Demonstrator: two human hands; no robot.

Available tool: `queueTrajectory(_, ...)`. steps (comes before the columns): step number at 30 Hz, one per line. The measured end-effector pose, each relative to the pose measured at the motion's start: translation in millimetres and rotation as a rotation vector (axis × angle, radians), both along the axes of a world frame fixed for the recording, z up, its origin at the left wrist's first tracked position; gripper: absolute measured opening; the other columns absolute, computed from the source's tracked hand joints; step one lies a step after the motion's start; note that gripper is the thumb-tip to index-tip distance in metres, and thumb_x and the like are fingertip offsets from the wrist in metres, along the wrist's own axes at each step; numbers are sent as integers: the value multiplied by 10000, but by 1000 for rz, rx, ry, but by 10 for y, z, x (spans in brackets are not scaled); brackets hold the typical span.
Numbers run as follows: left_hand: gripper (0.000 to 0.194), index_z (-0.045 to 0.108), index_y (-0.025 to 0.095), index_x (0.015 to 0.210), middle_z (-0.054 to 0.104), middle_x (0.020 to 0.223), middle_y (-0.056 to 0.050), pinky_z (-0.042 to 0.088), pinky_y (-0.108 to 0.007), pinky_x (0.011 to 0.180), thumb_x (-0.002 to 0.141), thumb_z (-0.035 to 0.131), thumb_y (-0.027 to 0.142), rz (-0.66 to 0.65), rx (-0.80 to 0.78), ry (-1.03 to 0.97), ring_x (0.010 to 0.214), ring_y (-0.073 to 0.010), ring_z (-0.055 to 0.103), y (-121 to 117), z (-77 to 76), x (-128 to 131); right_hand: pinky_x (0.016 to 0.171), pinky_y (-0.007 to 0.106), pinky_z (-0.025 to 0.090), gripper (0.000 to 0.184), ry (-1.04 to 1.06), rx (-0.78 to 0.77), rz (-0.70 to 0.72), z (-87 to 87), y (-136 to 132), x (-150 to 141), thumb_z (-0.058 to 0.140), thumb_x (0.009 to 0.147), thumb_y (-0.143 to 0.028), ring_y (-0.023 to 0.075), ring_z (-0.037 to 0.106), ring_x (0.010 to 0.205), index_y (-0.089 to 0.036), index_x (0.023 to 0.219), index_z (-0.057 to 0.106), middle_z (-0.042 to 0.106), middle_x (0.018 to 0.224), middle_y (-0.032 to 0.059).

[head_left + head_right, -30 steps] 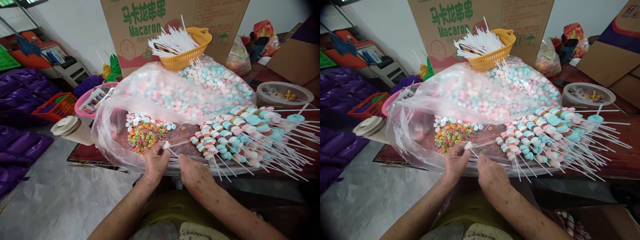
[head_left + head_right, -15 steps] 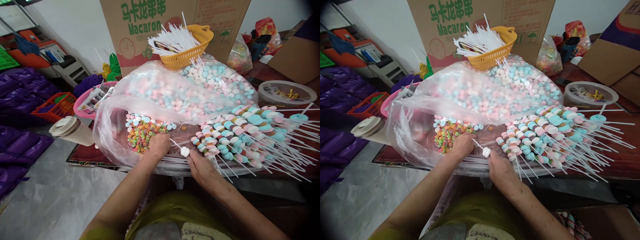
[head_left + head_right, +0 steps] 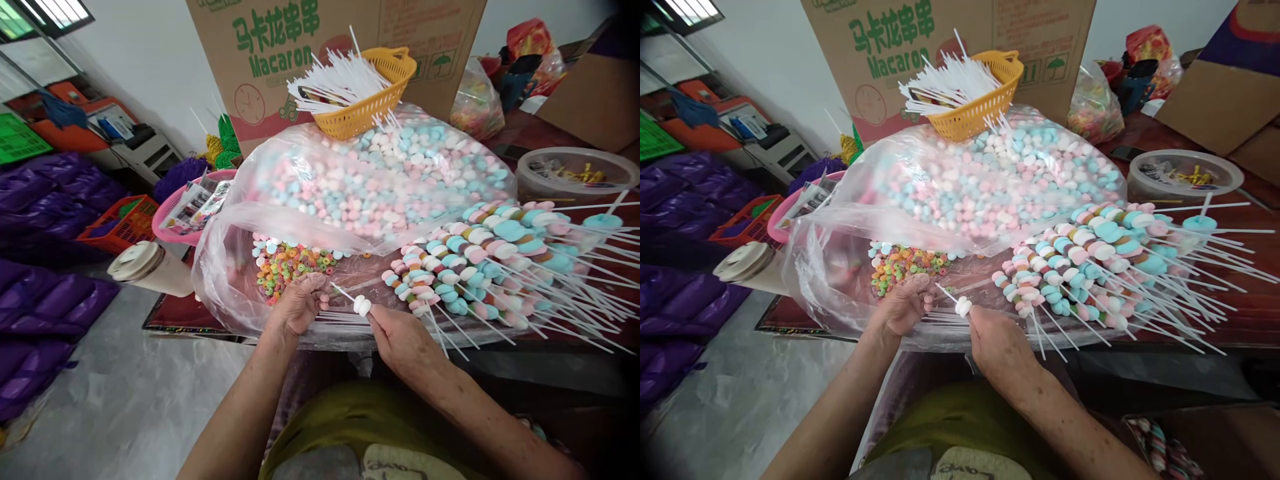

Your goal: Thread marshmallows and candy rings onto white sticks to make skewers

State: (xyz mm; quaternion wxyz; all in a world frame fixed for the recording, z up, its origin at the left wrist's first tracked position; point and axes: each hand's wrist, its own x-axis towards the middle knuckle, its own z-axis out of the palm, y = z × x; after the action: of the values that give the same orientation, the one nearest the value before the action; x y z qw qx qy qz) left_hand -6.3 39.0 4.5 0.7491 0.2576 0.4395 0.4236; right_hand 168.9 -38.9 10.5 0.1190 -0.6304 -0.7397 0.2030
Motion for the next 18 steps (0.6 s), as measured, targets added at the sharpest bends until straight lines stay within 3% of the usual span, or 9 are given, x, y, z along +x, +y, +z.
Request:
queueTrajectory(3, 271, 620, 139, 833, 577, 586, 20, 410, -147, 375, 586, 724, 178, -33, -54, -44, 422, -44, 487, 23, -16, 1, 594, 251, 302, 227, -55, -17, -21, 36, -45, 19, 341, 877, -146, 152, 543, 679, -165, 749, 527, 611, 719, 53)
queueTrajectory(7, 254, 638, 128, 770, 576, 573, 16, 372, -147, 348, 556, 750, 205, -96, -74, -3, 414, -45, 473, -29, -33, 12, 607, 253, 309, 235, -95, -60, -19, 81, -74, 4, 337, 870, -122, 161, 557, 715, -154, 778, 552, 629, 749, 73)
queueTrajectory(11, 293, 660, 126, 777, 570, 539, 17, 350, -182, 343, 545, 775, 261, -330, -33, 142, 382, -60, 449, -120, -30, 50, 590, 250, 313, 227, -6, -71, 17, 17, -21, -20, 345, 863, -151, 150, 544, 668, -154, 778, 555, 630, 735, 67)
queueTrajectory(13, 280, 670, 143, 806, 566, 541, 19, 333, -189, 362, 597, 746, 313, -329, 67, 279, 391, -65, 440, -101, -13, 57, 580, 244, 323, 247, 110, -22, -25, -57, 19, 28, 333, 875, -207, 141, 510, 621, -168, 730, 529, 601, 683, 45)
queueTrajectory(16, 131, 680, 183, 746, 607, 624, 6, 396, -211, 497, 657, 687, 279, -98, 396, 662, 518, -99, 514, 8, 10, 79, 565, 240, 329, 296, 257, 25, -137, -152, 52, 152, 314, 887, -300, 135, 450, 575, -198, 643, 448, 525, 602, 10)
queueTrajectory(18, 18, 670, 197, 646, 624, 673, -8, 428, -239, 621, 642, 665, 181, -130, 623, 941, 636, -141, 559, 73, 8, 125, 562, 243, 321, 299, 283, 22, -149, -176, 47, 216, 313, 883, -323, 137, 435, 573, -207, 624, 409, 493, 584, 1)
